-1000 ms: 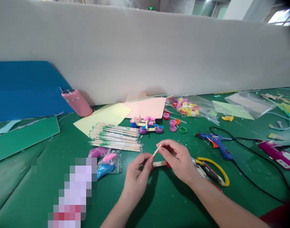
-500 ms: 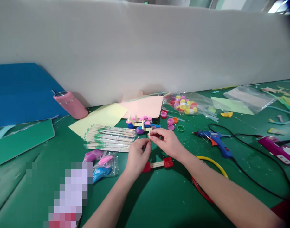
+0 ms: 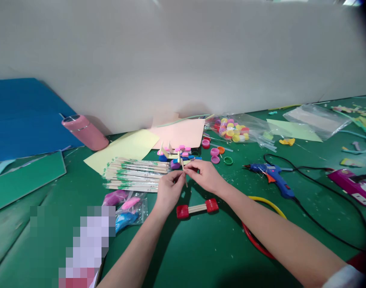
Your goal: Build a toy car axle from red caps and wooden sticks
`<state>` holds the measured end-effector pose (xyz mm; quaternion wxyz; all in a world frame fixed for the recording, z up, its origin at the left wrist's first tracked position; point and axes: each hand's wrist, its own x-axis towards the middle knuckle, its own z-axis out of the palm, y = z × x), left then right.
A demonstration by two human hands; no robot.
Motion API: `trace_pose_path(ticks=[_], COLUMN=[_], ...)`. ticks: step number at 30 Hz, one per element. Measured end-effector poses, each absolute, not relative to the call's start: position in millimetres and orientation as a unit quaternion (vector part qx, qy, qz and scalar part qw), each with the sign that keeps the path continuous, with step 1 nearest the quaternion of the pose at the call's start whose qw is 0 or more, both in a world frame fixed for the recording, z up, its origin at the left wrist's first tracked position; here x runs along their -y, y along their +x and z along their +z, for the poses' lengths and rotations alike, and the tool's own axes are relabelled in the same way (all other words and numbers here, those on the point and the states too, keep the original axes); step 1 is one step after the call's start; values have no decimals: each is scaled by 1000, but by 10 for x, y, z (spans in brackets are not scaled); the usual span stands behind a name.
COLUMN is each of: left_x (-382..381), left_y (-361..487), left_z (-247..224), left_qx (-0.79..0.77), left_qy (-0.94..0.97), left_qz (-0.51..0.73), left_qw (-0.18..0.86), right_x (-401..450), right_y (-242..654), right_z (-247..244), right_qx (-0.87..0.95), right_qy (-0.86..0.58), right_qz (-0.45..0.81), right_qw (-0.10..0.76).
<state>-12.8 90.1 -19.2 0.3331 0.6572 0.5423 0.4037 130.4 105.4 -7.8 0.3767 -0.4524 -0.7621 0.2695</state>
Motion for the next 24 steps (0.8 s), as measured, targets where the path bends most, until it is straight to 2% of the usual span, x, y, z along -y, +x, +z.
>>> trace_pose_path(ticks=[15, 24], left_x=[-966, -1101], left_y=[-99, -220], left_z=[-214, -236], left_qx=[-543, -602], left_qy=[696, 689], left_qz=[370, 380], left_qw=[288, 135], right_x=[-1086, -1099], right_y=[1309, 1407], right_z=[-158, -237], right_qx=[768, 750], right_qy=[-466, -507], right_qz=[258, 242], right_qw=[356, 349])
